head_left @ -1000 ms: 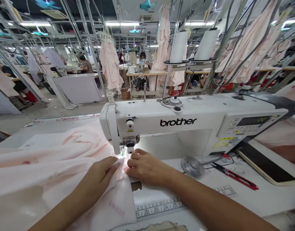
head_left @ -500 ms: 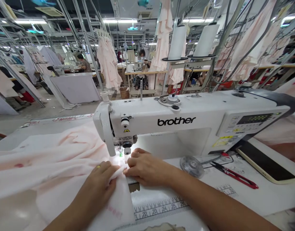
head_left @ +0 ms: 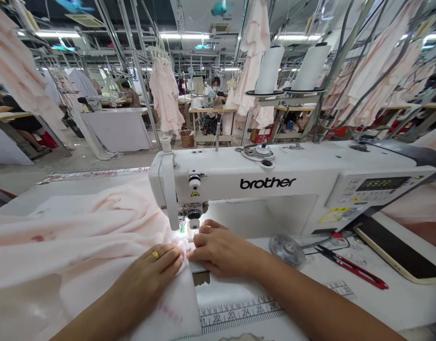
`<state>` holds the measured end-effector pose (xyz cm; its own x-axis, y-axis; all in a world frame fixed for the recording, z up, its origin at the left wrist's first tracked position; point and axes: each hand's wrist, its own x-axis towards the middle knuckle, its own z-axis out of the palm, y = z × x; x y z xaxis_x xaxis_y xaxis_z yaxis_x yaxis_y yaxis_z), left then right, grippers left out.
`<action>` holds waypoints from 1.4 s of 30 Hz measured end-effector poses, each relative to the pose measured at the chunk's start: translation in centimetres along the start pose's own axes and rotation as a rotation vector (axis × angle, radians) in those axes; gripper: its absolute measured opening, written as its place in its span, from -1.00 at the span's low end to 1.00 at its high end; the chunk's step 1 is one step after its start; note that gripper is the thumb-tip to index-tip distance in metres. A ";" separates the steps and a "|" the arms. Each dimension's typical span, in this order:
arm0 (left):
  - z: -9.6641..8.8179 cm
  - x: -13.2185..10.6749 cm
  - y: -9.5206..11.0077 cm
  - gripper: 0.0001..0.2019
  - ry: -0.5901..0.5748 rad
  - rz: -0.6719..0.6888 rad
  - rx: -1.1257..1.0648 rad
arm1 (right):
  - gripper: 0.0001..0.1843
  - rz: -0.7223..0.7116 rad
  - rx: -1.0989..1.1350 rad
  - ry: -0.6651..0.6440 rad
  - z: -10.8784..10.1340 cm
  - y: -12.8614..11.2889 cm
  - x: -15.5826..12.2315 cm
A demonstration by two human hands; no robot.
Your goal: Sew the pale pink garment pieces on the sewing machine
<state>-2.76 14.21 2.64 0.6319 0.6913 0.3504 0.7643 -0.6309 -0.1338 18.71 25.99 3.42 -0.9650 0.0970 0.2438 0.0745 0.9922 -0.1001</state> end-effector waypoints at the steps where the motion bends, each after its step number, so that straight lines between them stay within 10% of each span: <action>1: 0.1 -0.1 -0.1 -0.52 -0.003 -0.004 -0.021 | -0.85 0.009 -0.001 0.012 0.0 -0.1 0.0; 25: 1.3 0.7 -3.5 -0.56 0.025 -0.053 -0.137 | -0.75 0.304 0.031 0.079 1.1 -1.6 0.5; 42: 1.8 0.9 -3.6 -0.60 0.051 -0.006 -0.043 | -0.82 0.253 -0.006 0.105 0.7 -0.9 0.2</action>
<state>-4.68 17.72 1.78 0.6190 0.6772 0.3978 0.7613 -0.6419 -0.0918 18.31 25.09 2.84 -0.8840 0.3495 0.3106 0.3121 0.9357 -0.1647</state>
